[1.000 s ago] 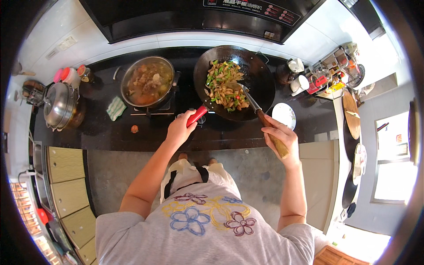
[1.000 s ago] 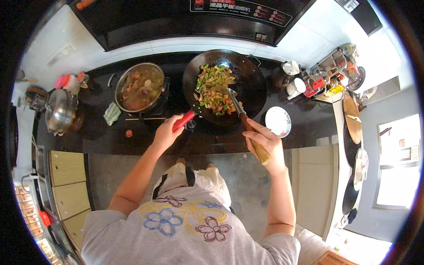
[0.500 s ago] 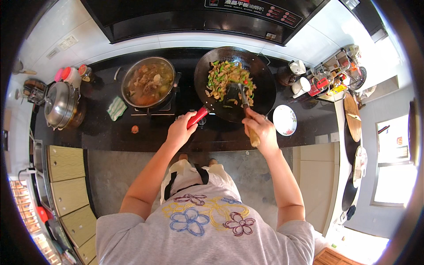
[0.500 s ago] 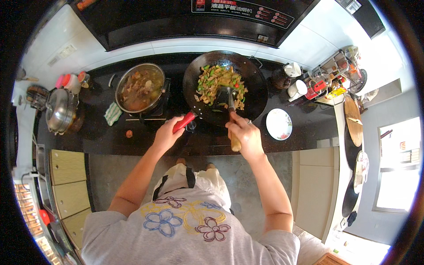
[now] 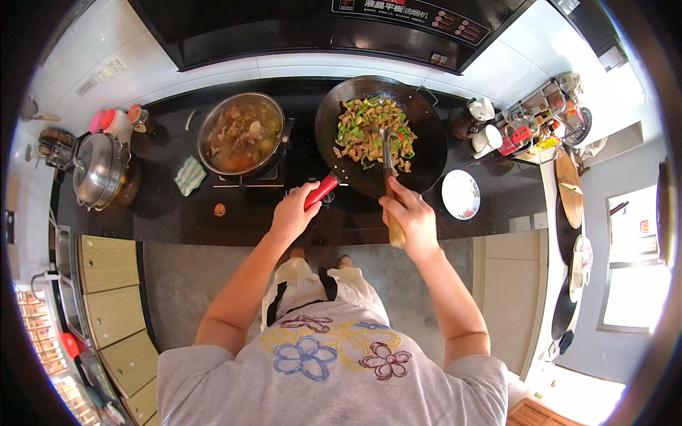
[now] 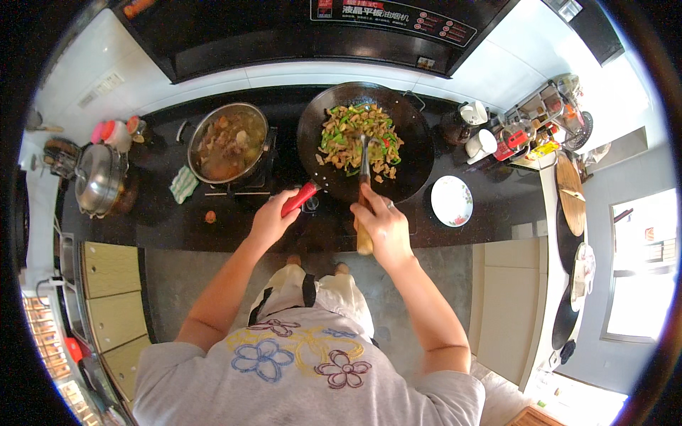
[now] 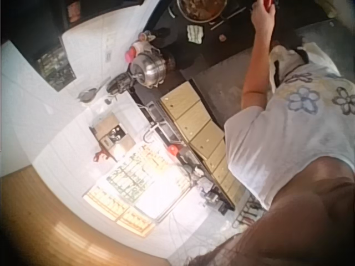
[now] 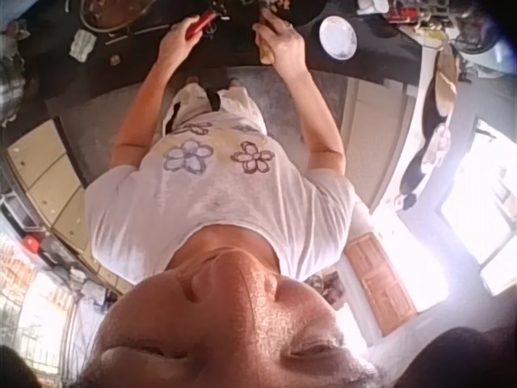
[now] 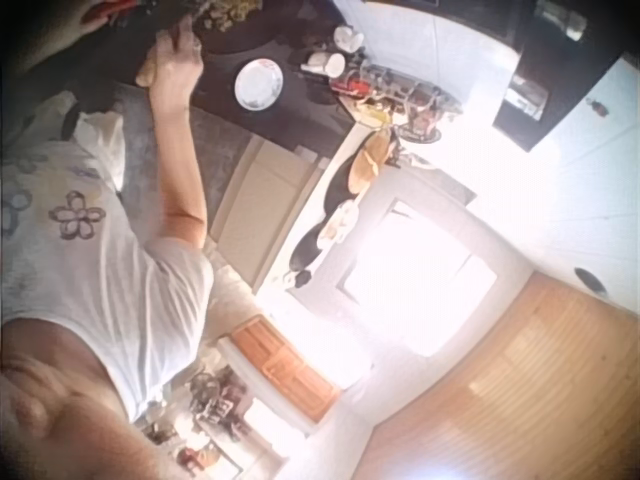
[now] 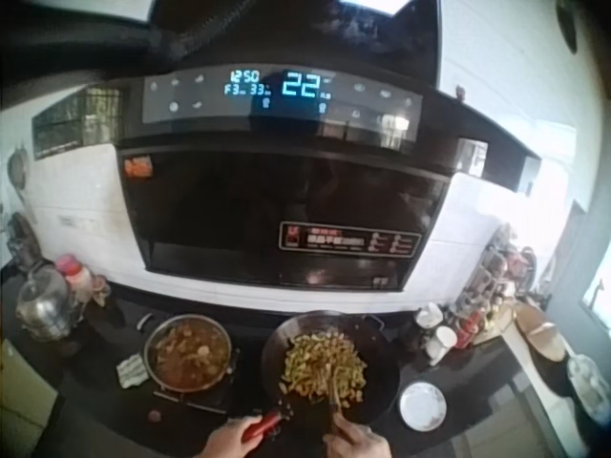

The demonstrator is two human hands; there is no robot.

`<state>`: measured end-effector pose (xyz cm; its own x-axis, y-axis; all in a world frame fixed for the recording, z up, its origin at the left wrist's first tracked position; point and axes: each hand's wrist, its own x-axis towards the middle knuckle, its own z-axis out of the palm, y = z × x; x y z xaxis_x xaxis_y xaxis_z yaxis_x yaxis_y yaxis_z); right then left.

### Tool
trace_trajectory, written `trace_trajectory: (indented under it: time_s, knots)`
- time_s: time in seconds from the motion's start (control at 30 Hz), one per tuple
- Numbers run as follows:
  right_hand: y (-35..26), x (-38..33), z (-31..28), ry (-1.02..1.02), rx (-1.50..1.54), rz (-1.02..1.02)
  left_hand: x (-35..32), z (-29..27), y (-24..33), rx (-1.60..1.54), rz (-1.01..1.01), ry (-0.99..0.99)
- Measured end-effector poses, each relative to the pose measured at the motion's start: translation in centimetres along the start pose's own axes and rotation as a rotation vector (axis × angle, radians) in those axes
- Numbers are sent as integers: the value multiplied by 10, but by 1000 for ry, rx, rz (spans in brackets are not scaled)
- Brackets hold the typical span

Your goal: The person washes a bowl, a knife, and a cutting board in the kitchen sink using a sponge and running water. They then wipe the countertop with a cloth. Finally, the person stirs a pot of soup and stir-fries vegetables and meat in a wok on the stove.

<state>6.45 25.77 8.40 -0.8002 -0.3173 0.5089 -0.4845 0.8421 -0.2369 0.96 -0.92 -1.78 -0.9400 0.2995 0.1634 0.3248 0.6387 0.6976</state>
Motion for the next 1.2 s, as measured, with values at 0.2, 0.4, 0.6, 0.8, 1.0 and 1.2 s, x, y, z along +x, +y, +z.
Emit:
trace_trajectory:
  time_s: [0.2, 0.4, 0.6, 0.8, 1.0, 1.2]
  knots:
    - [-41, 5, -46, -10, 91, 21, -1, -2, 2, -8, -28, -7]
    - [-33, -5, -28, -154, 33, -77, 1, -1, 5, -19, -47, -59]
    - [-45, -13, -70, -153, 77, -41, 1, -7, 7, -18, -109, -77]
    - [-52, -13, -40, -72, 159, -9, 1, -6, 9, -13, -108, -75]
    - [-28, -11, -7, 97, 122, 2, 1, -3, 6, 19, -97, -89]
    - [-16, -19, -19, -90, 29, 44, -1, 3, -4, -3, 12, 2]
